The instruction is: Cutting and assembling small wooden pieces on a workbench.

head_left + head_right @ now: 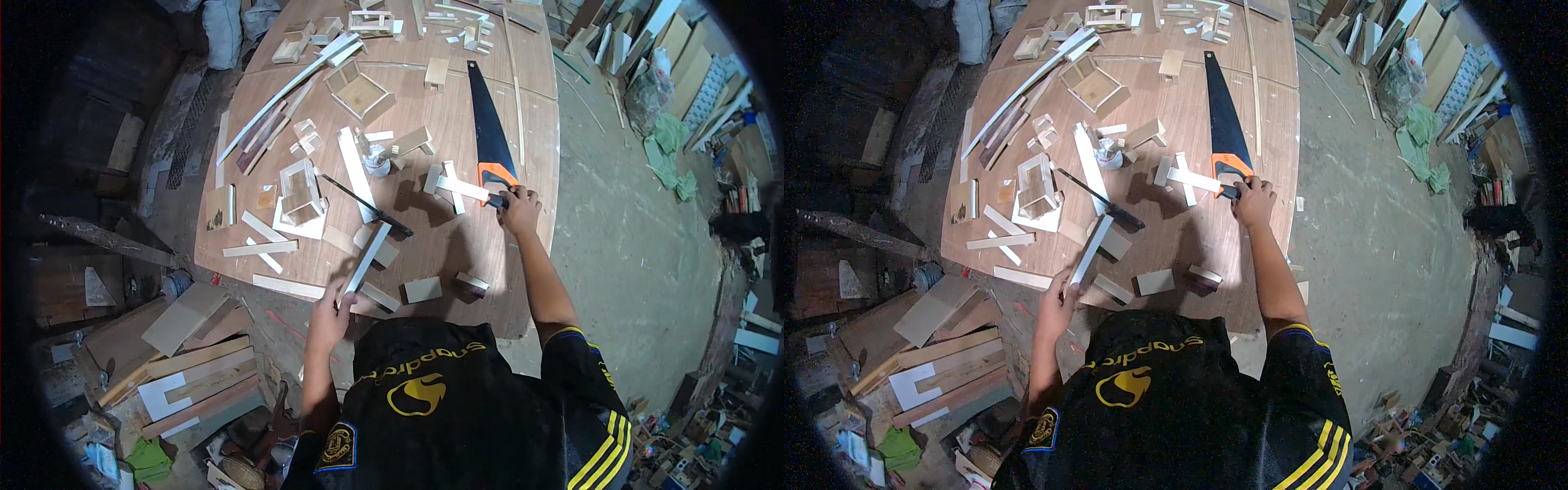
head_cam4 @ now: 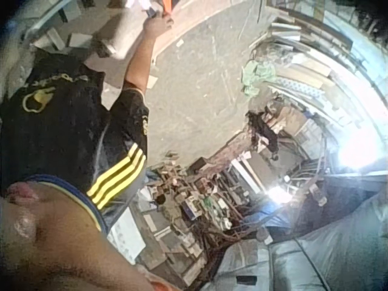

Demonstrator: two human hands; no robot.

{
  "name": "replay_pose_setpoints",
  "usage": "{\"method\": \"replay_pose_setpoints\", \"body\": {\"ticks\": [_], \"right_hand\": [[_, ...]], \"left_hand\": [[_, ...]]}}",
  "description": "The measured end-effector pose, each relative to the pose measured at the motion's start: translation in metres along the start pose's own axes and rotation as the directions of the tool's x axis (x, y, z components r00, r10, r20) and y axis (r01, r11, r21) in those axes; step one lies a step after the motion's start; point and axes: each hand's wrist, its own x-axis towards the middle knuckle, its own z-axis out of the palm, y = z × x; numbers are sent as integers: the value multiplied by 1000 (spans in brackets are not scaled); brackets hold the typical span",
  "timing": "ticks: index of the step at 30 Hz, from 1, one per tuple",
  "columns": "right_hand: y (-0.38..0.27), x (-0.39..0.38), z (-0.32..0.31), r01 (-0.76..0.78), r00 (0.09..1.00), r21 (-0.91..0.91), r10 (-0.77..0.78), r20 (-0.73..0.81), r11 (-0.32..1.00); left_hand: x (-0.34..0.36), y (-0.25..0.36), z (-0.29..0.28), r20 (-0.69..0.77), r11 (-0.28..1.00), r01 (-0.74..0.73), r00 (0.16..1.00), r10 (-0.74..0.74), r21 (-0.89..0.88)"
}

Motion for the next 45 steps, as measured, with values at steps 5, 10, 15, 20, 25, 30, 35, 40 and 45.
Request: {"method": "replay_pose_setpoints", "body": {"ticks": [5, 10, 15, 20, 25, 30, 35, 40, 45], "right_hand": [[-1, 4, -4, 116, 991, -82, -110, 76, 990], [8, 3, -6, 68, 993, -68, -61, 101, 995], [20, -3, -3, -27, 999, -51, 28, 26, 998], [25, -14, -18, -30, 992, 72, 39, -122, 997], [-21, -45, -111, 171, 979, 622, -58, -197, 764], [-91, -91, -194, 136, 922, 862, -380, 69, 488], [-77, -100, -146, 118, 946, 613, -275, 169, 781], [-16, -86, -146, 31, 910, 510, -236, 342, 859], [30, -61, -127, 281, 950, 397, -311, 12, 874]], "left_hand": [[-11, -3, 5, -24, 997, 82, 996, -81, 15], [-9, 2, 15, -51, 1000, -26, 998, 26, -4], [10, 15, 25, -11, 995, 97, 995, -97, -14], [44, 55, 18, -14, 928, 7, 1000, -14, -373], [73, 153, 16, -188, 838, -190, 976, 107, -511], [99, 190, 71, -170, 442, -159, 985, 15, -883], [106, 157, 127, 25, 357, 72, 991, -135, -931], [127, 122, 126, 219, 239, 253, 963, -160, -938], [161, 84, 118, 319, 343, 335, 942, -105, -877]]}}
